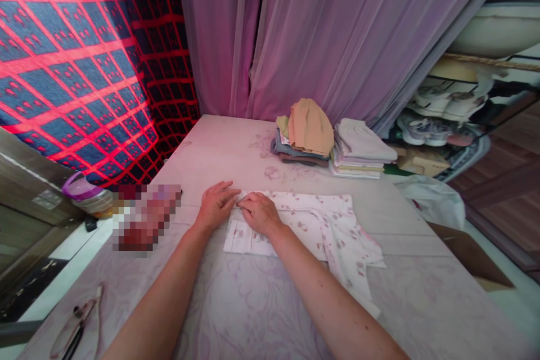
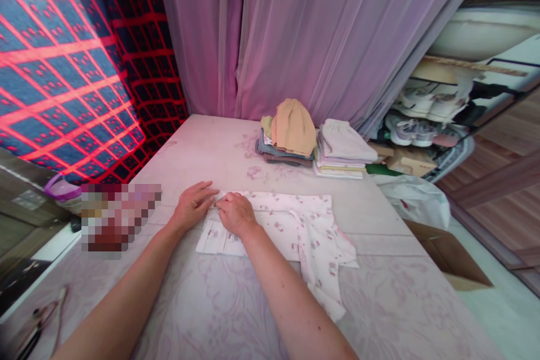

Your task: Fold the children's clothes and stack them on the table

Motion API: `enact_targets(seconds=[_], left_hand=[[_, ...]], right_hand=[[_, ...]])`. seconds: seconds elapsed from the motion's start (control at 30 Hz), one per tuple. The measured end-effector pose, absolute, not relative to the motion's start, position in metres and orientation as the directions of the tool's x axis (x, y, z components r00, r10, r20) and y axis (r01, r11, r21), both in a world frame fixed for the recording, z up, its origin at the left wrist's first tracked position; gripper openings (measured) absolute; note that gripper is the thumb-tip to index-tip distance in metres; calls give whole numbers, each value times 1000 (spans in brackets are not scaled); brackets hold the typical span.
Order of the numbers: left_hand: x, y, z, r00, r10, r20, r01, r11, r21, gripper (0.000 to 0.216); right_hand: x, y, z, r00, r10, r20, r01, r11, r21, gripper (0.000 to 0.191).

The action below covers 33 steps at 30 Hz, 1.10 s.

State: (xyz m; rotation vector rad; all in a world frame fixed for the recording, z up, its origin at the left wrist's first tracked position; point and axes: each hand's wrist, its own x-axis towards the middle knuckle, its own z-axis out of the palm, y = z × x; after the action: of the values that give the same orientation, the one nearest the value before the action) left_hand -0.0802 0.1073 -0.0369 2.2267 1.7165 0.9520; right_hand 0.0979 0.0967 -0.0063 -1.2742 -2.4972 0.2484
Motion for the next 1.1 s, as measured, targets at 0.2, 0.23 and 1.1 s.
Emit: enact_targets(seconds=[0.2,0.23,1.1], left_hand=[[-80,104,-34,169,944,283,883,-273,383,35],[-80,103,-33,185,938,294,876,-293,383,36],[-77,100,-29,243,953,181,894,-292,341,39]], right_hand=[[139,98,19,-443,879,178,808,477,-345,24],[157,100,24,-365,914,176,842,405,-356,25],[329,99,3,499,866,-22,866,-500,-28,41]])
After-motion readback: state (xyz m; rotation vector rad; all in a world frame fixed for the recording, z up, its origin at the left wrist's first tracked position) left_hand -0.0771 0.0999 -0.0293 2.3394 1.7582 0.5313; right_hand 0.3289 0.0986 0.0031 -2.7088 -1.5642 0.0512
